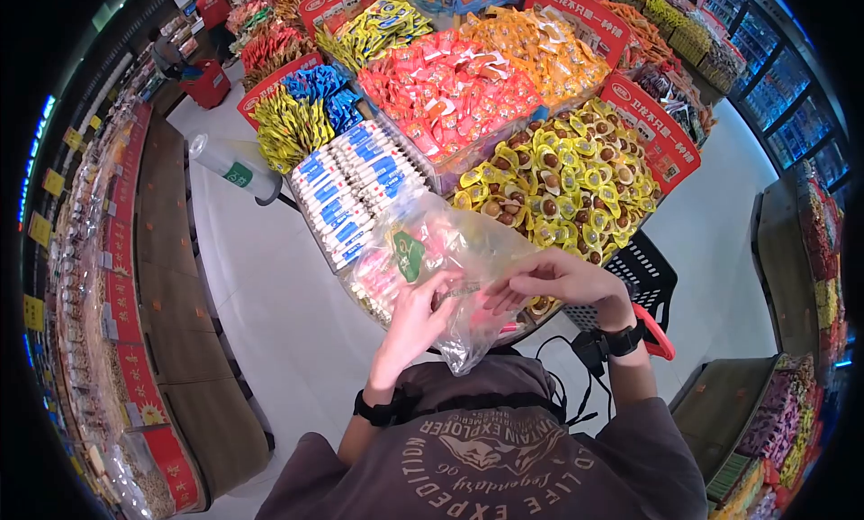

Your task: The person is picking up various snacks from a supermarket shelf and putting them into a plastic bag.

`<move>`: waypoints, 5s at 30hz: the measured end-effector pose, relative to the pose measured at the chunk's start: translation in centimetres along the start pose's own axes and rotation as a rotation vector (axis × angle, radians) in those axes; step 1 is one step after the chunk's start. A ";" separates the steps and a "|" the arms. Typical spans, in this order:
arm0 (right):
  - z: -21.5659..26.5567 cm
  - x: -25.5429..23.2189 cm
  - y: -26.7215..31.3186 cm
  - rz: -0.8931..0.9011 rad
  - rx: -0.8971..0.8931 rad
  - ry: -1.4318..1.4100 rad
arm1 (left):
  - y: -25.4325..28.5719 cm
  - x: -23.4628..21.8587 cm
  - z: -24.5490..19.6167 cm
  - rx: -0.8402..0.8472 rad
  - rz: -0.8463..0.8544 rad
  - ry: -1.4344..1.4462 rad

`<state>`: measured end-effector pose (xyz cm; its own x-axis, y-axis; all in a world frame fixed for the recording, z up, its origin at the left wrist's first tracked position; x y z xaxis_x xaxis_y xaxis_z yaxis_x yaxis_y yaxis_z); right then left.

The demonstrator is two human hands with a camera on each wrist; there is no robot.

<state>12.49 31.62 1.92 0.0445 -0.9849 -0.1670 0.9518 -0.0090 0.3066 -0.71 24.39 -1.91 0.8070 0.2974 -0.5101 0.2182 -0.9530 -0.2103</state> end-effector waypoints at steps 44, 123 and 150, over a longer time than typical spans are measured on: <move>2.9 -21.1 -3.8 -1.150 -0.466 -0.289 | 2.5 -1.3 0.7 -0.023 0.042 0.068; -2.3 -9.6 5.3 -0.545 -0.197 -0.585 | -6.1 4.2 -11.9 0.316 -0.535 0.048; -2.6 -11.3 5.9 -0.465 -0.224 -0.483 | -6.0 6.5 -8.2 -0.028 -0.513 0.499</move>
<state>18.37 43.13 3.16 -0.4721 -0.8545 0.2165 0.8813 -0.4627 0.0956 7.74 31.56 2.91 0.7521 0.6527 0.0915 0.6463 -0.7032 -0.2964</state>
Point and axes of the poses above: each hand's wrist, its own y-axis away from the middle knuckle, its own x-axis out of the palm, z = x × y, the point moved 9 cm from there along -y, towards the middle knuckle, and after that the axes turned 10 degrees about x, right-handed, at the moved point
